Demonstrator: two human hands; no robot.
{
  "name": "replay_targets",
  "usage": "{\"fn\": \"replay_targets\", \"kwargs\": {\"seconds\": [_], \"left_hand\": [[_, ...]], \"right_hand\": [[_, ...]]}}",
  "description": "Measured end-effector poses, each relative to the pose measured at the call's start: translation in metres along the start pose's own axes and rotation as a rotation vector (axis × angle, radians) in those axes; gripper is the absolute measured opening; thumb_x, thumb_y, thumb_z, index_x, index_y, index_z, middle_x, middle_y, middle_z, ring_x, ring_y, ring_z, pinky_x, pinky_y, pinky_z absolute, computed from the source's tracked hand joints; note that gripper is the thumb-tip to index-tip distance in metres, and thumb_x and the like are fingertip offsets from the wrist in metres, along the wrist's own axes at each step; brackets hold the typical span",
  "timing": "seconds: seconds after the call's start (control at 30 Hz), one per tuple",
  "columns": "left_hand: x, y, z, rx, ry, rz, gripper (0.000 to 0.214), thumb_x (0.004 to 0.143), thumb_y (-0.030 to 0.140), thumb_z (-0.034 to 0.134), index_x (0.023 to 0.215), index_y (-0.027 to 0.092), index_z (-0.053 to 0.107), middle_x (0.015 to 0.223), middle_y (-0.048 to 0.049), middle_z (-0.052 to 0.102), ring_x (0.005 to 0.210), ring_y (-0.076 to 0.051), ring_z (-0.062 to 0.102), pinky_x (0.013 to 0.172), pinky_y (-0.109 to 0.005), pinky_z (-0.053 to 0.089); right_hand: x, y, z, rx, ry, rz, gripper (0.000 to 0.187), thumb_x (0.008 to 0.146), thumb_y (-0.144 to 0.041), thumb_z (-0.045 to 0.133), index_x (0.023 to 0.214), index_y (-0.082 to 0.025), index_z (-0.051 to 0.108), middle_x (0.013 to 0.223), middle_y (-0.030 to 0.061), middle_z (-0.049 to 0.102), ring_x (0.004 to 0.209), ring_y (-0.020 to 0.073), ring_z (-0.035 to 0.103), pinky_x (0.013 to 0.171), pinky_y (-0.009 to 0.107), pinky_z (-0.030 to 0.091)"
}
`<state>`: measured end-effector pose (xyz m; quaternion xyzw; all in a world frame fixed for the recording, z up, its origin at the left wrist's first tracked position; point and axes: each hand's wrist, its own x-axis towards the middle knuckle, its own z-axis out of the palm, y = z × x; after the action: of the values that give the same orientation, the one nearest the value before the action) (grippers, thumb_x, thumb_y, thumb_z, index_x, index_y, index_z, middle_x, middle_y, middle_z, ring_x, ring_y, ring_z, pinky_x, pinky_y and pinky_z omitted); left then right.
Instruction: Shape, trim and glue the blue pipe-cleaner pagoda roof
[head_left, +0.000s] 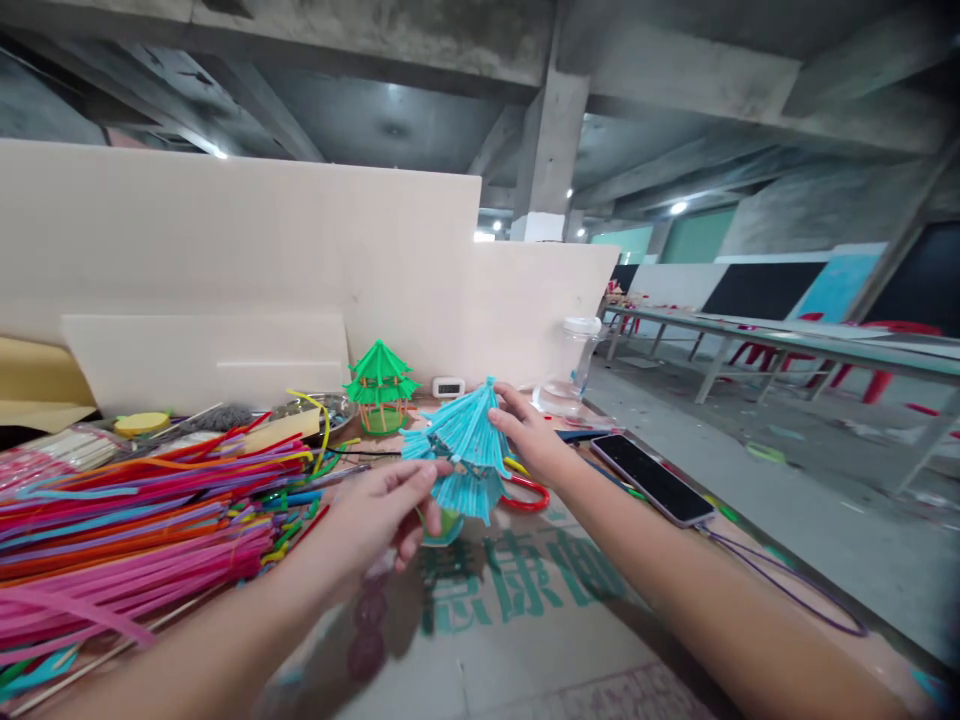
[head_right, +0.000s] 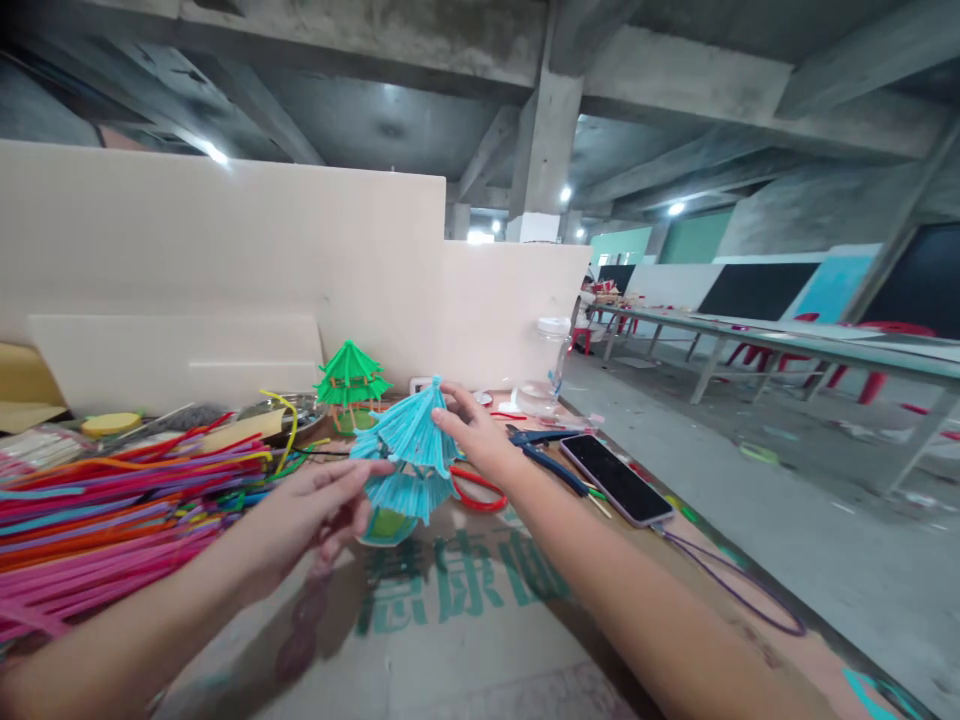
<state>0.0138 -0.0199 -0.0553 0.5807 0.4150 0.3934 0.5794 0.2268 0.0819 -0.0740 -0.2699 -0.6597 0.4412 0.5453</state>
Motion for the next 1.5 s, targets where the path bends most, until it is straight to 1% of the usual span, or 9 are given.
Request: {"fn": "replay_targets", "kwargs": {"seconds": [0.17, 0.53, 0.77, 0.9, 1.07, 1.2, 1.3, 1.37, 1.5], "left_hand": [[-0.001, -0.013, 0.017, -0.409, 0.075, -0.026, 0.024, 0.094, 0.034, 0.046, 0.108, 0.016, 0.053, 0.056, 0.0046, 0.055, 0.034, -0.003, 0.035, 0.032, -0.012, 0.028], [0.006, 0.005, -0.009, -0.631, 0.054, -0.177, 0.034, 0.1, 0.023, 0.034, 0.068, 0.016, 0.041, 0.045, 0.0066, 0.049, 0.024, -0.001, 0.031, 0.026, -0.01, 0.021], [0.0, -0.004, -0.016, -0.594, -0.106, -0.071, 0.025, 0.086, 0.03, 0.062, 0.068, 0.016, 0.052, 0.038, 0.0082, 0.045, 0.025, -0.003, 0.033, 0.026, -0.01, 0.023], [-0.006, -0.003, -0.016, -0.577, -0.273, -0.164, 0.053, 0.084, 0.047, 0.061, 0.045, 0.014, 0.046, 0.029, 0.0053, 0.034, 0.023, -0.003, 0.028, 0.024, -0.012, 0.021], [-0.008, 0.001, -0.011, -0.64, -0.292, -0.123, 0.054, 0.083, 0.039, 0.063, 0.04, 0.014, 0.042, 0.03, 0.0052, 0.033, 0.024, -0.002, 0.026, 0.026, -0.013, 0.022], [-0.01, 0.003, -0.011, -0.462, -0.237, -0.123, 0.055, 0.09, 0.045, 0.052, 0.045, 0.013, 0.048, 0.032, 0.0044, 0.035, 0.025, -0.003, 0.027, 0.029, -0.014, 0.022], [-0.011, 0.005, -0.015, -0.21, -0.162, -0.073, 0.044, 0.089, 0.05, 0.05, 0.071, 0.012, 0.064, 0.049, -0.0002, 0.056, 0.032, -0.006, 0.039, 0.03, -0.015, 0.026], [-0.012, 0.009, -0.018, 0.026, -0.098, 0.026, 0.038, 0.087, 0.051, 0.054, 0.087, 0.014, 0.066, 0.063, -0.0018, 0.063, 0.04, -0.008, 0.046, 0.034, -0.017, 0.032], [-0.015, 0.021, -0.027, 0.578, 0.162, 0.339, 0.033, 0.087, 0.046, 0.055, 0.079, 0.016, 0.066, 0.064, -0.0003, 0.061, 0.058, -0.011, 0.053, 0.052, -0.019, 0.039]], "right_hand": [[-0.005, -0.001, 0.011, 0.051, 0.002, -0.034, 0.041, 0.08, -0.039, 0.067, 0.117, -0.029, 0.054, 0.103, -0.001, 0.066, 0.089, 0.0147, 0.063, 0.083, 0.03, 0.05], [-0.015, -0.015, 0.019, -0.352, -0.144, -0.194, 0.051, 0.083, -0.039, 0.066, 0.13, -0.031, 0.047, 0.139, 0.0048, 0.05, 0.128, 0.022, 0.046, 0.105, 0.041, 0.038], [-0.03, -0.063, 0.032, -0.449, -0.248, -0.261, 0.045, 0.09, -0.043, 0.056, 0.131, -0.027, 0.049, 0.136, 0.007, 0.052, 0.124, 0.0229, 0.049, 0.104, 0.041, 0.039], [-0.033, -0.064, 0.037, -0.37, -0.242, -0.305, 0.035, 0.093, -0.035, 0.053, 0.128, -0.029, 0.053, 0.135, 0.0049, 0.054, 0.125, 0.0206, 0.049, 0.105, 0.04, 0.038], [-0.03, -0.061, 0.035, -0.27, -0.335, -0.363, 0.028, 0.093, -0.031, 0.053, 0.121, -0.03, 0.056, 0.137, 0.0044, 0.051, 0.13, 0.0213, 0.044, 0.107, 0.042, 0.036], [-0.026, -0.058, 0.033, -0.224, -0.3, -0.361, 0.023, 0.093, -0.031, 0.053, 0.115, -0.027, 0.059, 0.132, 0.0058, 0.055, 0.126, 0.0212, 0.048, 0.105, 0.041, 0.037], [-0.021, -0.052, 0.03, -0.174, -0.227, -0.335, 0.02, 0.094, -0.033, 0.051, 0.11, -0.024, 0.06, 0.127, 0.0061, 0.058, 0.121, 0.0199, 0.051, 0.102, 0.038, 0.04], [-0.019, -0.051, 0.027, -0.147, -0.189, -0.318, 0.019, 0.094, -0.034, 0.051, 0.107, -0.024, 0.061, 0.123, 0.0056, 0.06, 0.117, 0.0189, 0.054, 0.099, 0.036, 0.042], [-0.016, -0.054, 0.02, -0.126, -0.186, -0.242, 0.023, 0.093, -0.039, 0.052, 0.108, -0.023, 0.061, 0.119, 0.0051, 0.062, 0.111, 0.0189, 0.057, 0.093, 0.034, 0.045]]}}
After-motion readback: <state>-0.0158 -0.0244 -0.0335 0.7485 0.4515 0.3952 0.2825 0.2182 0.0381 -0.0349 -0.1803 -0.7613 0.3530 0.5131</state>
